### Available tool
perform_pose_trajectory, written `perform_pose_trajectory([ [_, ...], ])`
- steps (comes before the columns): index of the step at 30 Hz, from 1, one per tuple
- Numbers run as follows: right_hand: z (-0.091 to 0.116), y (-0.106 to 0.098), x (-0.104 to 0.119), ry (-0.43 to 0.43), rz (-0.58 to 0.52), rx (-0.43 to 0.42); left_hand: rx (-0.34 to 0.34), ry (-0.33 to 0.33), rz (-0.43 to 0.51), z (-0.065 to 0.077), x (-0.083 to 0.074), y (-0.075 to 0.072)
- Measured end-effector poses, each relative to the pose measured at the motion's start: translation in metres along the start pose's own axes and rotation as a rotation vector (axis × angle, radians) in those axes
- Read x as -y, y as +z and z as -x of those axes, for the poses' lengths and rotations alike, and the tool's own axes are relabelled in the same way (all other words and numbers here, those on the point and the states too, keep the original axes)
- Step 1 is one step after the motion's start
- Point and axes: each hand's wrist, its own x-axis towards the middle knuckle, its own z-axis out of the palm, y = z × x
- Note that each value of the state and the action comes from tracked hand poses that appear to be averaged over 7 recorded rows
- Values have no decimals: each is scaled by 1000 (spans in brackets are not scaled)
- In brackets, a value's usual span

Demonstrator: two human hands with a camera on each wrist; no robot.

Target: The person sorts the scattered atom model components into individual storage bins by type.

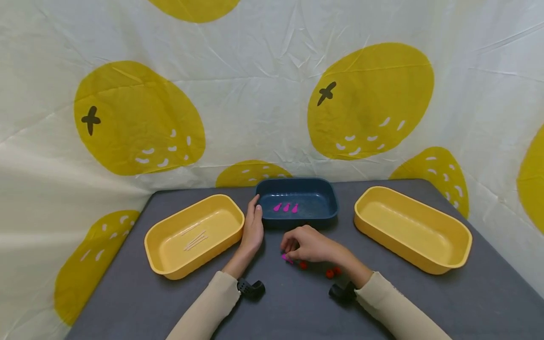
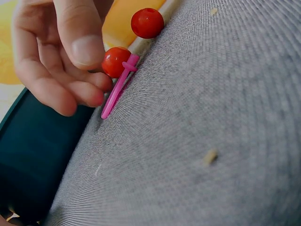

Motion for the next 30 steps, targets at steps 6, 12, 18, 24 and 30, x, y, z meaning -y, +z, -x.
perform_pose_trajectory([
  [6,-2,4,-2,15,0,15,-9,-6,3,0,2,-1],
  [12,-4,5,-2,32,22,9,-8,-22,-9,1,-2,-2],
  [18,-4,5,-3,53,30,18,-8,-32,-13,3,-3,-2],
  [24,-1,4,-3,30,45,32,0,-20,-10,2,-2,0],
  [30,0,3,-3,21,26,40,-4,-16,-12,0,0,2],
])
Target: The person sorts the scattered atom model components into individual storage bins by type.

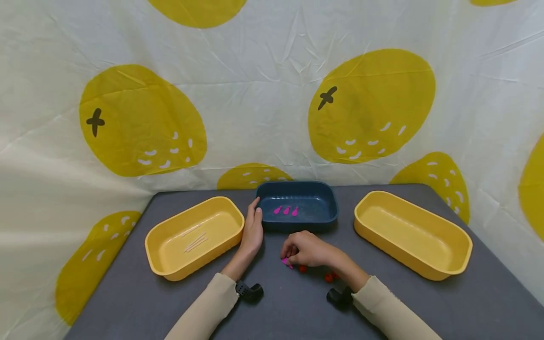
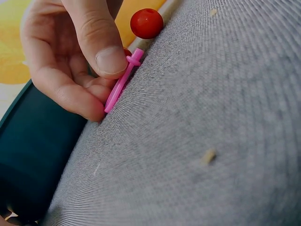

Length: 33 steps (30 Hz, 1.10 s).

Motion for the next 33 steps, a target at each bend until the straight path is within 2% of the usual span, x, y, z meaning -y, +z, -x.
perform_pose_trajectory([
  [13,0,-1,0,18,-17,39,0,-11,9,1,2,-3],
  [19,-1,-1,0,20,-5,25,5,6,7,0,1,-2],
  [33,-1,-1,1,0,-40,13,11,-14,-1,0,0,-3],
])
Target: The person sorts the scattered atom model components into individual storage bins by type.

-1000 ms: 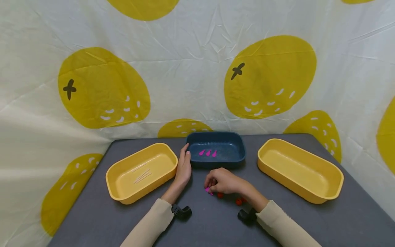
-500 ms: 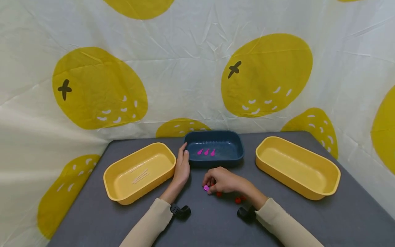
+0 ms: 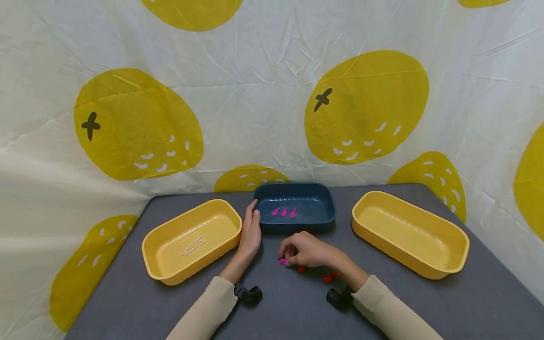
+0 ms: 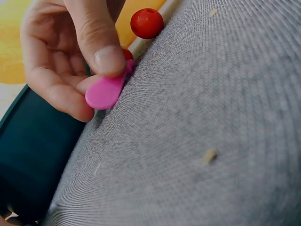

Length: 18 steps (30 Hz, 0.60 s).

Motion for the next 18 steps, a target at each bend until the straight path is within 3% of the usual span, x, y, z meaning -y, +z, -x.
perform_pose_trajectory([
  [18,0,-1,-2,-34,-17,-17,-2,0,-6,1,-1,1],
])
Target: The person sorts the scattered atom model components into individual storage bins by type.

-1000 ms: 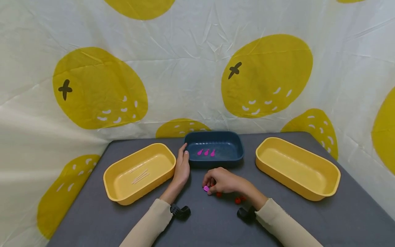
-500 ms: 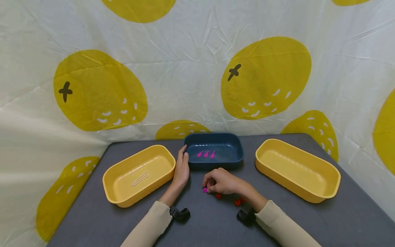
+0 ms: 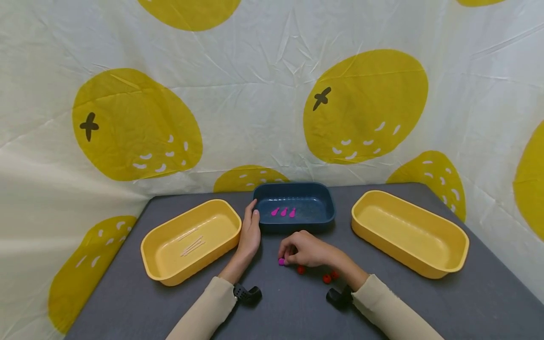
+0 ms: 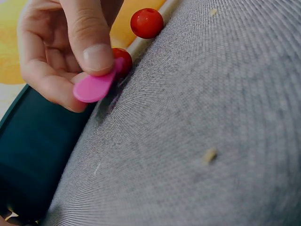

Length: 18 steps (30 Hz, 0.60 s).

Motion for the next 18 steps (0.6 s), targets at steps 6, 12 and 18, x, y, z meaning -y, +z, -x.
perform_pose_trajectory([
  [6,-1,-1,-1,-10,-4,-52,2,-2,0,0,0,0],
  [12,-1,-3,-1,-13,-41,-51,3,-10,-4,0,-1,0],
  [18,0,-6,1,-31,-72,-81,5,-19,0,0,0,1],
])
